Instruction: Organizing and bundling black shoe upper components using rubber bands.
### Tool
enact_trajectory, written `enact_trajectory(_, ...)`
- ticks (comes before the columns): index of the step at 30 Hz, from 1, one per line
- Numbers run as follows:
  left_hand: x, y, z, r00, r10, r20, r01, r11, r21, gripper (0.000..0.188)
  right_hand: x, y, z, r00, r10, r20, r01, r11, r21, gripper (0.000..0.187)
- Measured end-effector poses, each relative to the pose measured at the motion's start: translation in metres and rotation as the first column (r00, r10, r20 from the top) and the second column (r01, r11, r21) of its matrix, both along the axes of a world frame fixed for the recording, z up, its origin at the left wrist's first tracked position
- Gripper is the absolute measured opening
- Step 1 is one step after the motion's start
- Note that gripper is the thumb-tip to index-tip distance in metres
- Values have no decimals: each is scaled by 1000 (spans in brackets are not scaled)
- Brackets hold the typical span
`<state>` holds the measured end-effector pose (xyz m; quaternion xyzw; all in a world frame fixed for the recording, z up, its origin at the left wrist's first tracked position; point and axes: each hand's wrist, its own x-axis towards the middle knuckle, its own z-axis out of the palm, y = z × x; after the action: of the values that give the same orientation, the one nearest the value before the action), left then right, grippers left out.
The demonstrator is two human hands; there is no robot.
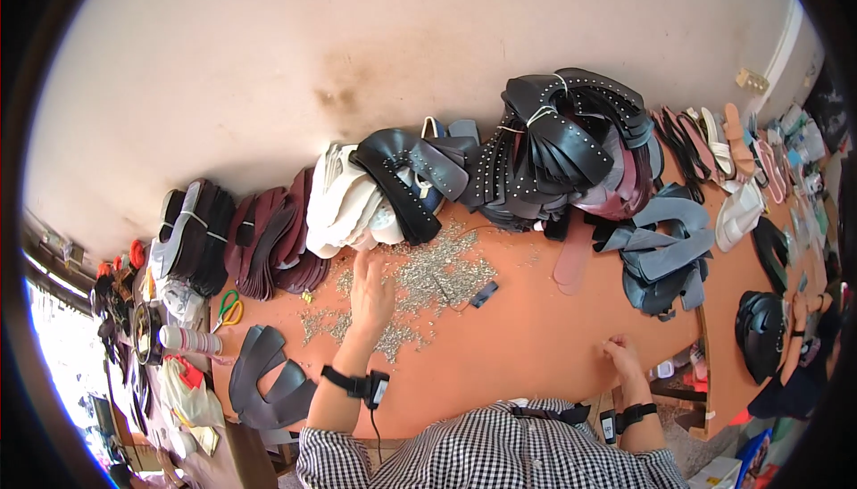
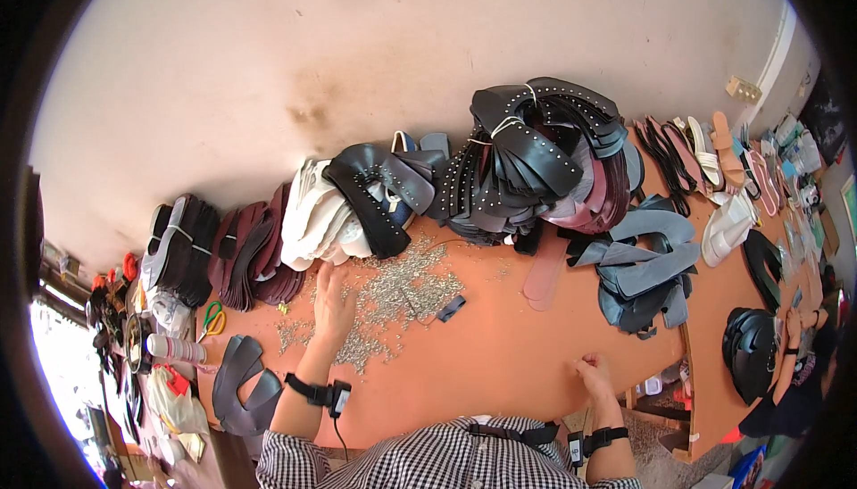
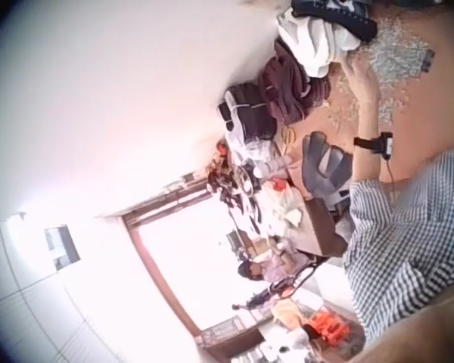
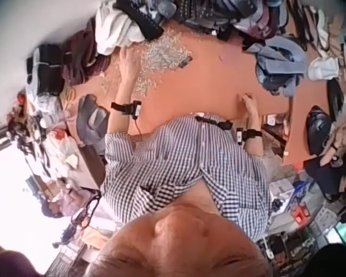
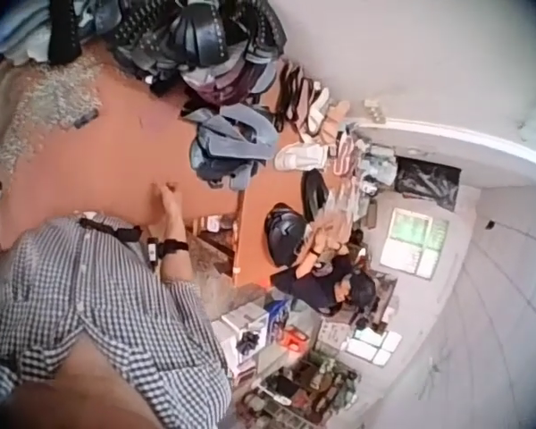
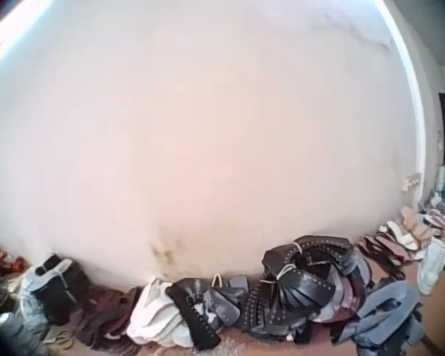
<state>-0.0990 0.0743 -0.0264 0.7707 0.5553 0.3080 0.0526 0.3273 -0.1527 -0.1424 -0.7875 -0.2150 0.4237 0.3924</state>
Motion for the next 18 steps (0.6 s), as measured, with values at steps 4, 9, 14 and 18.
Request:
enact_trajectory(4, -29, -60, -1, 999, 27, -37, -35, 968, -250, 36, 12, -6, -3, 990, 56, -127, -47, 996, 72, 16)
enact_trajectory(9, -59, -115, 6, 998, 26, -61, -44, 946, -320, 35, 2, -18, 28, 965, 23, -260, -12, 999, 41, 22)
enact_trajectory(14, -83, -162, -7, 994, 96, -49, -107, 878, -467, 32, -16, -46, 50, 899, -28, -437, 32, 999, 2, 22)
enact_trajectory(18, -84, -197, -54, 901, 309, 303, 103, 527, -844, 28, -28, -55, 61, 904, -32, -425, 31, 999, -10, 20)
